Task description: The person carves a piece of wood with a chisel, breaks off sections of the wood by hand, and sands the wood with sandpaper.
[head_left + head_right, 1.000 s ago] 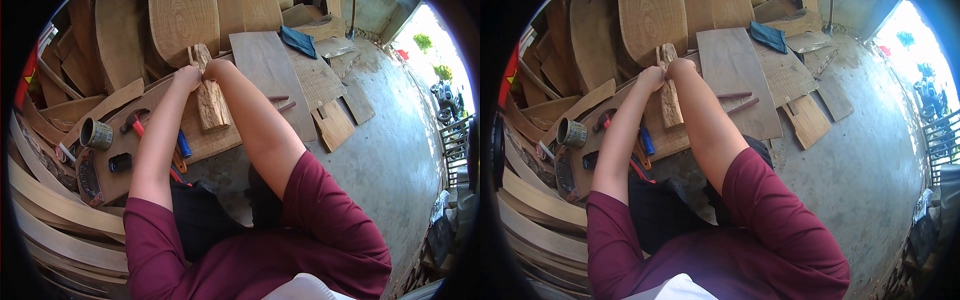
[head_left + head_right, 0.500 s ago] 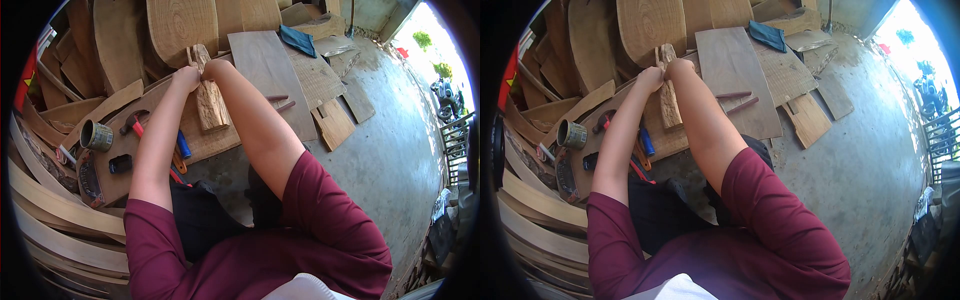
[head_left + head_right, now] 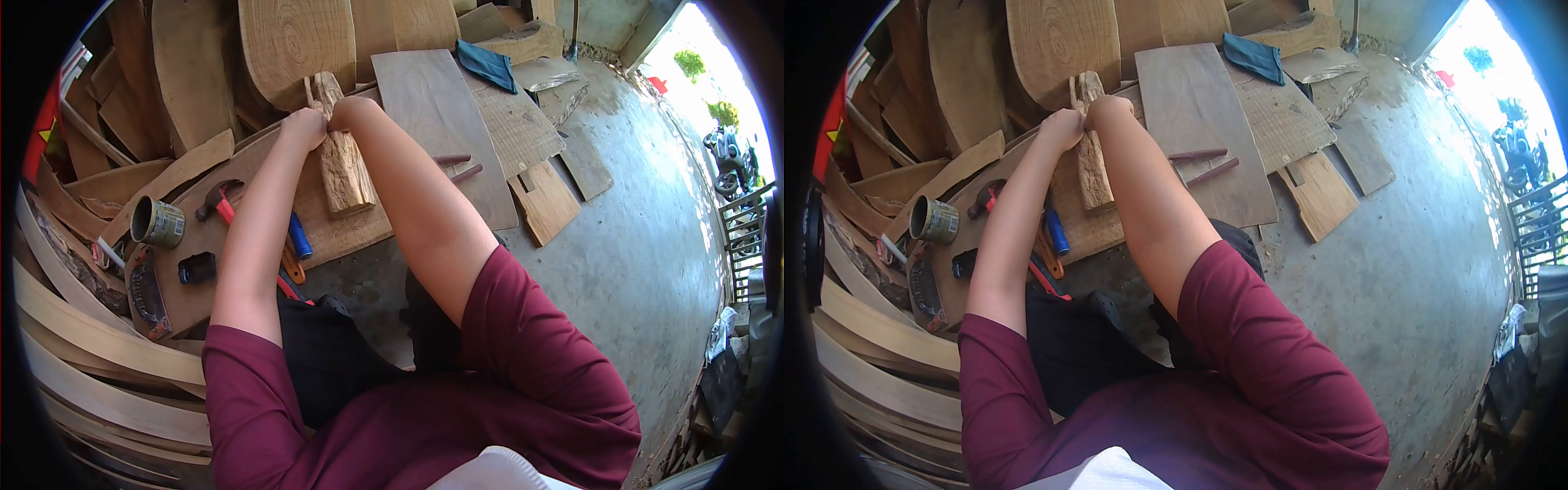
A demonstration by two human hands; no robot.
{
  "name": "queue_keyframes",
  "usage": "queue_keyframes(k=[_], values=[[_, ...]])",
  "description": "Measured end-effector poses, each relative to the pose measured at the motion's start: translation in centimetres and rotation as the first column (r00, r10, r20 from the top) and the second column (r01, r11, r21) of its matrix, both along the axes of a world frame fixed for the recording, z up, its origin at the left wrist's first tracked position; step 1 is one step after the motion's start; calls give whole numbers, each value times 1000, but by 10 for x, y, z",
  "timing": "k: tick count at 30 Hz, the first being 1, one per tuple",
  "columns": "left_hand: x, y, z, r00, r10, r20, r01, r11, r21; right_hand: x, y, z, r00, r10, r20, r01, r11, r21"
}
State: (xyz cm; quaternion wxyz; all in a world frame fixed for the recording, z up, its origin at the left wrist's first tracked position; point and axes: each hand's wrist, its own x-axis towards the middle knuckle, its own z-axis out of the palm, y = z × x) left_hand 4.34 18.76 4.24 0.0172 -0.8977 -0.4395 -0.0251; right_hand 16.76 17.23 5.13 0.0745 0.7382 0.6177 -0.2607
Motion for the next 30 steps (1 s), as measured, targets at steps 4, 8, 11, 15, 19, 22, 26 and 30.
queue_keyframes(k=[4,8,11,15,19,22,26,30], values=[[0,-1,1,1000,-7,-14,6,1000,-3,0,1,-1,1000,10,11,-10,1000,12],[0,-1,0,1000,-11,-9,11,1000,5,0,1,-1,1000,-4,16,4,1000,7],[-1,0,-1,1000,-10,6,10,1000,7,-1,0,-1,1000,11,24,-11,1000,17],[0,1,-2,1000,-3,13,3,1000,1,0,2,-2,1000,5,16,-5,1000,7],[0,2,-3,1000,-8,8,8,1000,1,-1,-1,1,1000,0,17,-1,1000,9],[-1,-1,0,1000,-14,16,14,1000,6,0,3,-2,1000,13,17,-13,1000,6],[-1,2,-2,1000,-14,10,14,1000,7,0,2,-3,1000,-8,17,8,1000,21],[-1,1,-2,1000,-13,8,13,1000,7,1,4,-5,1000,0,12,-1,1000,23]])
